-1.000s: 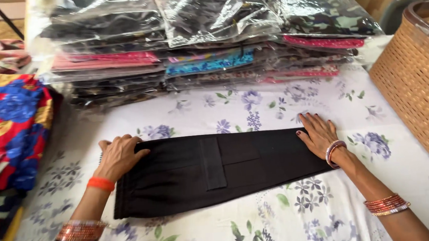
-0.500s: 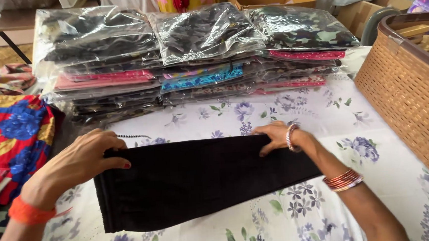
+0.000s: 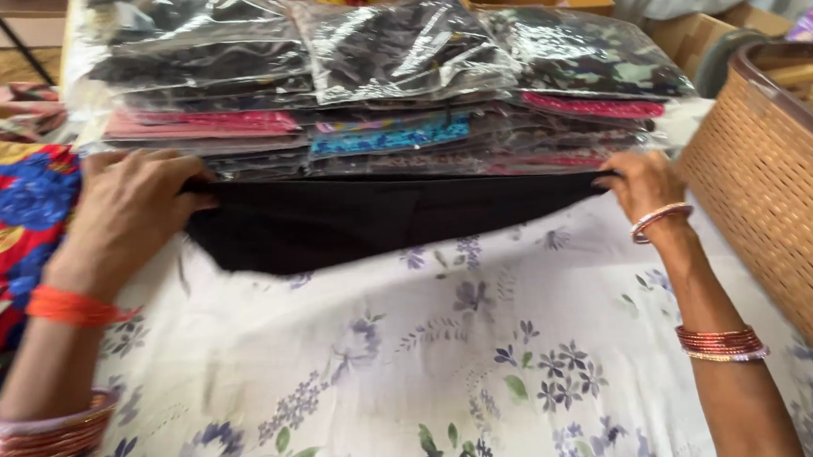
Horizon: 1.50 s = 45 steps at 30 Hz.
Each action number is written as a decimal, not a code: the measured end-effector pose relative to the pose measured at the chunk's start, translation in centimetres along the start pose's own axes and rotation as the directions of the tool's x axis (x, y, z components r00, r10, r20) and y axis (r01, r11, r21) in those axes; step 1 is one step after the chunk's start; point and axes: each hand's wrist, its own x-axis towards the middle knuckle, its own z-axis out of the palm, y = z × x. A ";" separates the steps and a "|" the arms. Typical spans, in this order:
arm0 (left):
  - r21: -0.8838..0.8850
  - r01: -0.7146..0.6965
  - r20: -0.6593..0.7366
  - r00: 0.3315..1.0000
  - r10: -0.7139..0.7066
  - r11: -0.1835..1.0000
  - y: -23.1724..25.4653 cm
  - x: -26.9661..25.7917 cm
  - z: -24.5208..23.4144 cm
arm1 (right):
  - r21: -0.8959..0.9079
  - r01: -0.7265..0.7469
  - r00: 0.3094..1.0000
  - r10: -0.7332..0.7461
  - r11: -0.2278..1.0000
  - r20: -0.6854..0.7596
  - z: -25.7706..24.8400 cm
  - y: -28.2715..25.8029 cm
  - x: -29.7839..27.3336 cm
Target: Folding black trousers and organizing them onto a stack of folded shirts.
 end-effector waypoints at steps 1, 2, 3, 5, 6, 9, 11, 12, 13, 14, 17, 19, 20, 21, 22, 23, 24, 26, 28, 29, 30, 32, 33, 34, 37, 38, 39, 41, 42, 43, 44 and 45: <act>0.034 -0.089 -0.137 0.986 0.093 0.995 0.2 0.0 0.7 | 0.038 -0.021 0.987 0.027 0.999 -0.156 -0.5 -0.6 0.0; 0.082 -0.173 -0.266 0.945 0.188 0.982 0.5 0.1 1.4 | 0.082 -0.038 0.950 0.061 0.996 -0.306 -1.1 -1.1 0.1; 0.087 -0.165 -0.267 0.946 0.182 0.982 0.6 -1.0 2.9 | 0.087 -0.030 0.950 0.056 0.996 -0.309 -0.5 -1.0 -0.2; 0.148 -0.277 -0.228 0.925 0.305 0.950 0.9 -3.0 6.1 | 0.127 -0.290 0.943 0.305 0.949 -0.129 1.0 -0.5 -1.2; 0.146 -0.275 -0.222 0.927 0.302 0.950 1.2 -4.6 7.5 | 0.128 -0.288 0.945 0.304 0.949 -0.123 3.2 0.6 -1.9; 0.000 -0.359 -0.095 0.929 0.358 0.933 2.2 -8.3 10.4 | 0.292 -0.306 0.952 0.294 0.906 0.083 8.0 3.3 -4.6; -0.150 -0.334 -0.006 0.941 0.337 0.930 3.1 -10.6 11.0 | 0.325 -0.158 0.987 0.136 0.932 0.087 9.5 3.7 -7.1; -0.154 -0.336 -0.007 0.941 0.339 0.929 3.1 -10.8 10.9 | 0.321 -0.159 0.986 0.138 0.933 0.088 9.5 3.5 -7.9; -0.174 -0.348 -0.026 0.937 0.349 0.921 3.1 -11.2 10.8 | 0.334 -0.150 0.988 0.126 0.930 0.092 9.7 3.3 -8.8; -0.193 -0.360 -0.044 0.933 0.358 0.913 3.2 -11.7 10.6 | 0.347 -0.141 0.989 0.114 0.927 0.096 9.8 3.1 -9.7; -0.165 -0.331 -0.015 0.943 0.333 0.929 2.8 -12.1 8.8 | 0.292 -0.213 0.972 0.172 0.932 0.161 5.9 1.3 -11.6; -0.146 -0.274 0.093 0.953 0.289 0.951 3.0 -13.3 7.4 | 0.322 -0.173 0.979 0.127 0.931 0.158 4.2 0.8 -13.8; -0.116 -0.221 0.191 0.952 0.240 0.968 3.1 -13.8 6.6 | 0.352 -0.129 0.986 0.083 0.927 0.144 3.3 0.6 -14.8; -0.120 -0.226 0.193 0.950 0.246 0.967 3.0 -14.2 6.6 | 0.349 -0.135 0.985 0.089 0.927 0.147 2.5 0.1 -16.0; -0.111 -0.184 0.244 0.948 0.206 0.977 2.9 -14.6 6.6 | 0.325 -0.204 0.963 0.128 0.924 0.239 1.8 -0.4 -17.2; -0.101 -0.139 0.300 0.940 0.163 0.985 2.9 -15.3 6.6 | 0.295 -0.271 0.928 0.167 0.916 0.334 1.1 -1.0 -18.6; -0.106 -0.141 0.309 0.936 0.167 0.984 1.3 -16.4 8.8 | 0.292 -0.278 0.923 0.171 0.915 0.344 0.5 -1.2 -19.5; -0.205 -0.094 0.345 0.925 0.162 0.974 -2.1 -18.6 12.9 | 0.214 -0.287 0.858 0.152 0.934 0.490 -0.4 -1.6 -20.9; -0.266 -0.037 0.450 0.879 0.158 0.963 -2.2 -17.7 12.5 | 0.173 -0.215 0.845 0.094 0.961 0.527 -1.2 -1.6 -21.2; -0.321 0.027 0.542 0.825 0.160 0.947 -2.3 -17.3 12.3 | 0.133 -0.135 0.827 0.037 0.982 0.561 -1.7 -1.5 -21.4; -0.322 0.024 0.546 0.822 0.164 0.946 -0.7 -15.9 10.8 | 0.133 -0.140 0.825 0.041 0.981 0.564 -1.9 -3.0 -20.4; -0.524 -0.186 0.244 0.902 0.356 0.831 2.4 -12.9 7.7 | -0.083 0.021 0.928 0.011 0.996 0.374 -2.4 -5.6 -18.0; -0.525 -0.193 0.245 0.899 0.364 0.829 4.4 -11.8 8.2 | -0.085 0.012 0.927 0.020 0.996 0.375 -1.6 -8.9 -16.9; -0.541 -0.222 0.139 0.928 0.346 0.811 6.4 -10.8 8.7 | 0.074 0.171 0.973 -0.180 0.982 0.143 -0.8 -12.1 -15.7; -0.520 -0.354 -0.055 0.922 0.384 0.777 11.9 -8.4 13.9 | 0.278 0.406 0.912 -0.406 0.870 -0.061 1.5 -20.6 -14.1; -0.475 -0.427 -0.132 0.899 0.417 0.770 13.7 -7.9 16.1 | 0.396 0.468 0.863 -0.506 0.790 -0.010 2.4 -23.1 -13.7; -0.475 -0.449 -0.139 0.888 0.439 0.757 13.9 -8.2 17.2 | 0.386 0.451 0.874 -0.485 0.805 -0.010 3.2 -23.2 -13.8; -0.300 -0.527 -0.202 0.850 0.487 0.795 14.5 -8.7 19.3 | 0.422 0.493 0.820 -0.569 0.761 0.068 4.9 -23.2 -13.9; -0.303 -0.543 -0.207 0.840 0.502 0.783 13.4 -8.6 19.1 | 0.414 0.480 0.830 -0.553 0.773 0.072 4.2 -21.8 -13.4; -0.212 -0.492 -0.183 0.869 0.460 0.844 12.1 -8.8 18.8 | 0.374 0.431 0.835 -0.520 0.821 0.180 3.6 -20.6 -13.0; -0.117 -0.435 -0.165 0.895 0.415 0.893 10.8 -8.9 18.6 | 0.328 0.385 0.831 -0.478 0.863 0.285 3.0 -19.4 -12.6; -0.125 -0.443 -0.157 0.892 0.423 0.888 8.9 -9.4 18.8 | 0.330 0.372 0.833 -0.469 0.867 0.294 3.9 -16.2 -13.4</act>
